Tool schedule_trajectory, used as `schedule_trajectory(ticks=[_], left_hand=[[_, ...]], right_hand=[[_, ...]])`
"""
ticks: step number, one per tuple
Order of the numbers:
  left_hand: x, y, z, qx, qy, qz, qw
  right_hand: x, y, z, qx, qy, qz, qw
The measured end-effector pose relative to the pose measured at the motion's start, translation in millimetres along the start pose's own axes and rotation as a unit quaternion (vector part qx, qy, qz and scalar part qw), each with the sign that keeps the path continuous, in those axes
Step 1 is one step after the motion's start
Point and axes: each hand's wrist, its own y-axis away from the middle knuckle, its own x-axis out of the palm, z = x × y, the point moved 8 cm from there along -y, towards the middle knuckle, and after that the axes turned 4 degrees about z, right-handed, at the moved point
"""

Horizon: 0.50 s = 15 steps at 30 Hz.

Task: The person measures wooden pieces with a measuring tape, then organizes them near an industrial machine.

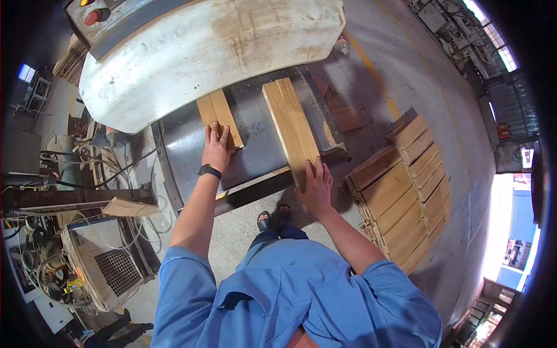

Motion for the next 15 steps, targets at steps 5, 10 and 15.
schedule_trajectory(ticks=[5,10,15], left_hand=[[0,-21,13,0.002,0.007,-0.010,1.000],[-2,-38,20,-0.001,0.009,-0.015,1.000],[-11,-36,19,-0.039,0.022,-0.111,0.993]], right_hand=[[9,7,26,0.008,-0.008,0.010,1.000],[6,14,16,0.016,-0.171,-0.059,0.983],[76,31,-62,0.190,-0.388,0.064,0.900]])
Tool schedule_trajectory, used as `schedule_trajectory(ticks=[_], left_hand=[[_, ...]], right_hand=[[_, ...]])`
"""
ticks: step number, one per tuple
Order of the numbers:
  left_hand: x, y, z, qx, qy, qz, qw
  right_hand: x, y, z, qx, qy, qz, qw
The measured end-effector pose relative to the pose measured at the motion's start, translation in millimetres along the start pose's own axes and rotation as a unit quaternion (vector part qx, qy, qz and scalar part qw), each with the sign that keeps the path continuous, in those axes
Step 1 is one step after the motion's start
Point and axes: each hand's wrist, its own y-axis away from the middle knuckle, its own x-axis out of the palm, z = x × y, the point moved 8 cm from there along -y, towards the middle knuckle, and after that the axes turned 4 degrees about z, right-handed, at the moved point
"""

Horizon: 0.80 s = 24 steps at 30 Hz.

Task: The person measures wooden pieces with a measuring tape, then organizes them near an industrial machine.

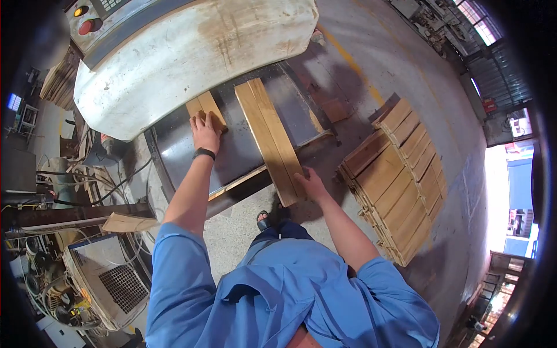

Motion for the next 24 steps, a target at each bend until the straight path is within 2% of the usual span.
schedule_trajectory(ticks=[2,5,7,8,9,10,12,15,18,20,21,24], left_hand=[[-26,32,-26,-0.014,0.092,-0.026,0.995],[-17,115,-57,-0.024,0.239,-0.066,0.968],[22,181,-84,0.002,0.268,0.008,0.963],[39,205,-93,-0.083,0.325,0.114,0.935],[59,231,-98,-0.170,0.404,0.168,0.883],[109,254,-93,-0.169,0.434,0.179,0.867],[105,279,-121,-0.305,0.616,0.270,0.674],[111,277,-119,-0.261,0.619,0.193,0.715],[72,277,-131,-0.259,0.627,0.199,0.707],[65,288,-131,-0.227,0.582,0.164,0.764],[62,289,-133,-0.210,0.558,0.147,0.789],[79,290,-140,-0.271,0.521,0.202,0.784]], right_hand=[[15,8,-14,0.100,-0.134,0.123,0.978],[22,16,-4,0.078,-0.172,0.127,0.974],[30,12,-12,0.078,-0.152,0.131,0.977],[34,11,-16,0.079,-0.141,0.134,0.978],[39,16,-13,0.090,-0.171,0.142,0.971],[42,27,-2,0.101,-0.200,0.150,0.963],[46,32,1,0.105,-0.230,0.151,0.956],[47,34,2,0.079,-0.231,0.132,0.961],[33,51,27,0.038,-0.195,0.108,0.974],[24,58,22,-0.003,-0.132,0.082,0.988],[32,50,-2,-0.029,-0.176,0.082,0.981],[27,35,-21,0.067,-0.100,0.109,0.987]])
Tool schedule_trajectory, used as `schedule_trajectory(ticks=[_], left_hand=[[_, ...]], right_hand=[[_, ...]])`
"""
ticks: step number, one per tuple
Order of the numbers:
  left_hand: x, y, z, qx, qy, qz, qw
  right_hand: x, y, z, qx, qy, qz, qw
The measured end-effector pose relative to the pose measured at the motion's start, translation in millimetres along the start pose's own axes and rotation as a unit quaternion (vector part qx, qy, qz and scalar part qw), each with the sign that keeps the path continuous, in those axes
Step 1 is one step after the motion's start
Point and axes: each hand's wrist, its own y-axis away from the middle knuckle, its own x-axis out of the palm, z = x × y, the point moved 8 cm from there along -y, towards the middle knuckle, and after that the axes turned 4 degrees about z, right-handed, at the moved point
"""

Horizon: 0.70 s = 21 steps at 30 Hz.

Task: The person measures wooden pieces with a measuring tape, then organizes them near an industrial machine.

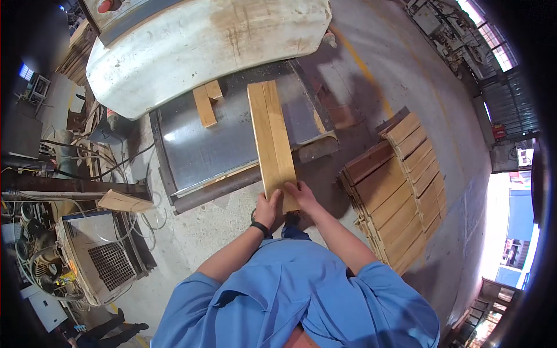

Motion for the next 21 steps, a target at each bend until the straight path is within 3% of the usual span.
schedule_trajectory(ticks=[1,4,5,7,8,9,10,12,13,16,18,21], left_hand=[[2,-7,3,-0.009,0.015,0.009,1.000],[8,-3,1,-0.063,0.213,0.068,0.973],[8,1,-16,-0.003,0.293,0.064,0.954],[7,25,-45,-0.079,0.495,0.181,0.846],[7,34,-56,-0.115,0.583,0.237,0.769],[8,37,-75,-0.075,0.673,0.313,0.666],[4,42,-88,-0.061,0.730,0.356,0.580],[3,53,-99,-0.073,0.777,0.375,0.499],[2,55,-98,-0.077,0.784,0.344,0.511],[-2,61,-100,-0.095,0.794,0.281,0.530],[-9,61,-102,-0.110,0.797,0.276,0.525],[-25,54,-93,-0.048,0.803,0.267,0.531]], right_hand=[[-9,8,22,-0.022,0.078,-0.037,0.996],[-36,-5,22,-0.033,0.067,-0.049,0.996],[-42,-3,27,-0.062,0.052,-0.038,0.996],[-46,-2,31,-0.041,-0.096,0.041,0.994],[-45,1,34,-0.030,-0.169,0.081,0.982],[-43,5,28,0.035,-0.263,0.099,0.959],[-26,17,48,0.010,-0.384,0.229,0.894],[-13,55,92,-0.035,-0.582,0.456,0.673],[-14,57,97,-0.035,-0.644,0.459,0.610],[-13,67,114,-0.048,-0.705,0.458,0.539],[-14,68,116,-0.044,-0.722,0.460,0.515],[-11,68,116,-0.038,-0.729,0.468,0.497]])
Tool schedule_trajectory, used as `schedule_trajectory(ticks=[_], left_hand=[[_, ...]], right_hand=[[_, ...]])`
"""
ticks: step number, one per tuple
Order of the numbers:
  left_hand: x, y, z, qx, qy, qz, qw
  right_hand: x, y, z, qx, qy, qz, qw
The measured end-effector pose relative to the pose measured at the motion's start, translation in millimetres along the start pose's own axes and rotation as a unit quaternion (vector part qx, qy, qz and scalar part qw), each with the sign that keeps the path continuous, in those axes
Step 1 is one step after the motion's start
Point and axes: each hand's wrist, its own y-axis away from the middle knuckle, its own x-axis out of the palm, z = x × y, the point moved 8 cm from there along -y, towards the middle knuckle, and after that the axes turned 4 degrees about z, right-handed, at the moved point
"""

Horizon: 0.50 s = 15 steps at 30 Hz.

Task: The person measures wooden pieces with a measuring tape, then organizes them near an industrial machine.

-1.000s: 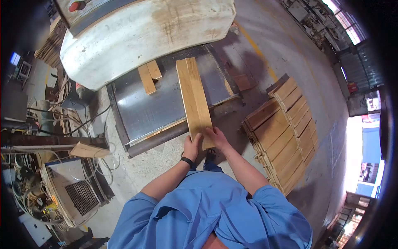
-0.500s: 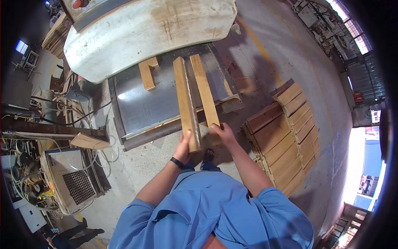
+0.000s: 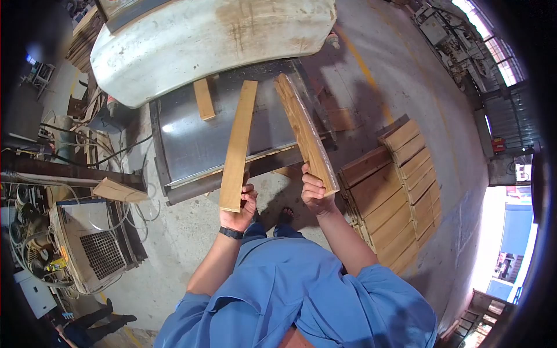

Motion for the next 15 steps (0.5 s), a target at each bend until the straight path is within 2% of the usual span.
schedule_trajectory(ticks=[2,5,8,11,12,13,14,15], left_hand=[[-7,5,-16,0.037,-0.021,0.008,0.999],[-12,7,-28,0.030,-0.021,0.042,0.998],[-10,14,-44,0.024,-0.129,-0.021,0.991],[14,24,-50,0.013,-0.343,-0.064,0.937],[4,25,-63,-0.031,-0.387,-0.045,0.921],[-4,23,-70,-0.050,-0.500,-0.094,0.860],[-11,20,-80,-0.068,-0.603,-0.143,0.782],[-17,22,-89,-0.084,-0.694,-0.190,0.690]], right_hand=[[1,0,1,0.007,0.012,-0.006,1.000],[-1,1,1,0.021,0.047,-0.023,0.998],[-17,9,8,0.027,0.123,-0.097,0.987],[-33,16,12,0.039,0.231,-0.232,0.944],[-41,19,16,0.045,0.277,-0.272,0.921],[-48,22,21,0.052,0.321,-0.310,0.893],[-54,26,25,0.065,0.365,-0.337,0.865],[-51,30,27,0.061,0.427,-0.385,0.816]])
